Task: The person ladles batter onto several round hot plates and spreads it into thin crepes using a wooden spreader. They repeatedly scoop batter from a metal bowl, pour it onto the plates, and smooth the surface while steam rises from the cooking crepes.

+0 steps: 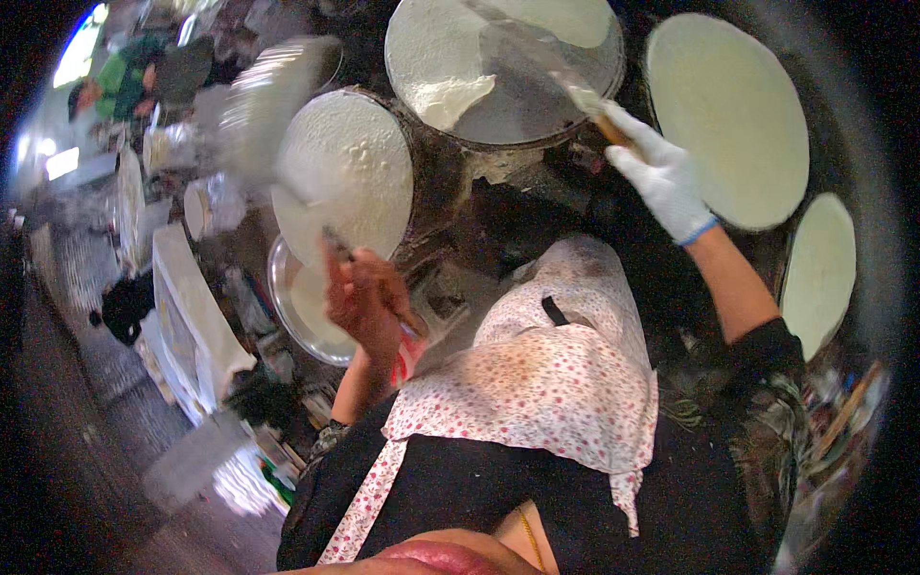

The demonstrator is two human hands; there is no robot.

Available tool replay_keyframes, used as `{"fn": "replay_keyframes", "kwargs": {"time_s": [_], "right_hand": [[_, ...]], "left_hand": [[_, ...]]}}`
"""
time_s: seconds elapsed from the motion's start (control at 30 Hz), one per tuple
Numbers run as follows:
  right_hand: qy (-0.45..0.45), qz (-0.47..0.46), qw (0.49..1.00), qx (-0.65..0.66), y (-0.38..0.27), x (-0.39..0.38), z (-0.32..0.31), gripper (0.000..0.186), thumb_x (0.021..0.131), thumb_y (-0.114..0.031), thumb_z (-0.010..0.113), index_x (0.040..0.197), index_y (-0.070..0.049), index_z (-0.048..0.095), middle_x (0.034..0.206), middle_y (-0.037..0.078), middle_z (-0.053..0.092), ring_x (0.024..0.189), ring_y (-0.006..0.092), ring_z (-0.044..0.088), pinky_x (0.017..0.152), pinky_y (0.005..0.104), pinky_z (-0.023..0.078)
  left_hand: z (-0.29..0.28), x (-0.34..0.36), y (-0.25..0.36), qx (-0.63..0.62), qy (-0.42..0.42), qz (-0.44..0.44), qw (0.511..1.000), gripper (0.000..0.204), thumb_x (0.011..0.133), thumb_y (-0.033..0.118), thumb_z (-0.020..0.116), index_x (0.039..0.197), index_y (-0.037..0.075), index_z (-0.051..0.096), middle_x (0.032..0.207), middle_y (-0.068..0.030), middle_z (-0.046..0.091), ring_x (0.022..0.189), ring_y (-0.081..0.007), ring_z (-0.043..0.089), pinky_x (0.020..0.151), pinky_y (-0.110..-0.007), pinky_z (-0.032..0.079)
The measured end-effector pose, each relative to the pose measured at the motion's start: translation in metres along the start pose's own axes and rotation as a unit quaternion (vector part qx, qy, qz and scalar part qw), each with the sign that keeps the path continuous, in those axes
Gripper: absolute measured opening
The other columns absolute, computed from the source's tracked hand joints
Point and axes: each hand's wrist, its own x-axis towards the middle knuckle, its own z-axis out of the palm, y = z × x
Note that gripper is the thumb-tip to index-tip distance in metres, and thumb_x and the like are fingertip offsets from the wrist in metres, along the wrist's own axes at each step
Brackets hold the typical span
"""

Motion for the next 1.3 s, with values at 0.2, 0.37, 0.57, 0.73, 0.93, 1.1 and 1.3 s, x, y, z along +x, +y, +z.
{"fn": "replay_keyframes", "kwargs": {"time_s": [0.2, 0.37, 0.57, 0.73, 0.93, 1.1, 1.3], "right_hand": [[0.009, -0.081, 0.996, -0.027, -0.043, 0.067, 0.249, 0.068, 0.098, -0.011, 0.051, 0.164, -0.024, 0.041, 0.147, 0.026, 0.06, 0.086, 0.0304, 0.074, 0.079, 0.0419, 0.059], [0.087, 0.034, 0.994, -0.065, -0.07, 0.089, 0.296, 0.063, 0.099, -0.022, 0.049, 0.161, -0.032, 0.044, 0.102, 0.031, 0.072, 0.094, 0.0483, 0.071, 0.088, 0.0563, 0.054], [0.207, 0.196, 0.958, -0.045, -0.033, 0.026, 0.263, 0.063, 0.099, -0.015, 0.051, 0.161, -0.027, 0.046, 0.106, 0.022, 0.074, 0.084, 0.0368, 0.07, 0.079, 0.0483, 0.056], [0.181, 0.043, 0.978, -0.097, -0.036, 0.054, 0.306, 0.063, 0.097, -0.022, 0.055, 0.159, -0.033, 0.046, 0.089, 0.033, 0.07, 0.086, 0.0516, 0.07, 0.083, 0.06, 0.054], [0.213, 0.094, 0.968, -0.097, -0.021, 0.023, 0.253, 0.06, 0.101, -0.019, 0.054, 0.159, -0.033, 0.047, 0.097, 0.025, 0.075, 0.086, 0.0435, 0.074, 0.081, 0.0531, 0.057], [0.227, 0.109, 0.961, 0.113, -0.034, 0.008, 0.25, 0.057, 0.101, -0.018, 0.057, 0.157, -0.027, 0.051, 0.091, 0.026, 0.075, 0.079, 0.0436, 0.073, 0.076, 0.0511, 0.058], [0.136, 0.143, 0.979, -0.052, -0.029, -0.016, 0.242, 0.054, 0.103, -0.011, 0.06, 0.155, -0.026, 0.056, 0.099, 0.011, 0.08, 0.058, 0.0128, 0.061, 0.061, 0.0306, 0.054]], "left_hand": [[-0.041, 0.003, 0.049, -0.07, 0.019, 0.125, 0.99, 0.063, 0.114, 0.01, 0.042, 0.171, 0.018, 0.019, 0.061, -0.0031, 0.048, 0.045, -0.0096, 0.04, 0.04, -0.026, 0.037], [-0.077, -0.033, 0.041, -0.057, 0.035, 0.06, 0.996, 0.06, 0.115, 0.012, 0.041, 0.171, 0.016, 0.02, 0.061, -0.0033, 0.048, 0.046, -0.0089, 0.04, 0.042, -0.026, 0.038], [-0.135, -0.072, 0.006, -0.062, 0.023, -0.035, 0.997, 0.059, 0.114, 0.009, 0.046, 0.169, 0.009, 0.025, 0.063, -0.0045, 0.054, 0.048, -0.0081, 0.042, 0.043, -0.025, 0.037], [-0.153, -0.09, -0.015, -0.013, -0.041, -0.078, 0.996, 0.059, 0.113, 0.005, 0.047, 0.168, 0.007, 0.028, 0.063, -0.0025, 0.053, 0.049, -0.0067, 0.043, 0.044, -0.023, 0.038], [-0.159, -0.104, -0.031, -0.029, -0.116, -0.135, 0.984, 0.056, 0.11, -0.001, 0.046, 0.165, 0.002, 0.034, 0.065, 0.0046, 0.048, 0.05, -0.0027, 0.041, 0.045, -0.02, 0.036], [-0.151, -0.12, -0.04, -0.037, -0.122, -0.208, 0.97, 0.058, 0.109, -0.003, 0.051, 0.164, 0.001, 0.036, 0.068, 0.0083, 0.043, 0.054, -0.001, 0.038, 0.049, -0.019, 0.036], [-0.13, -0.139, -0.052, 0.03, -0.155, -0.135, 0.978, 0.057, 0.105, -0.007, 0.055, 0.161, 0.001, 0.044, 0.081, 0.008, 0.058, 0.062, -0.0004, 0.038, 0.055, -0.017, 0.035]]}}
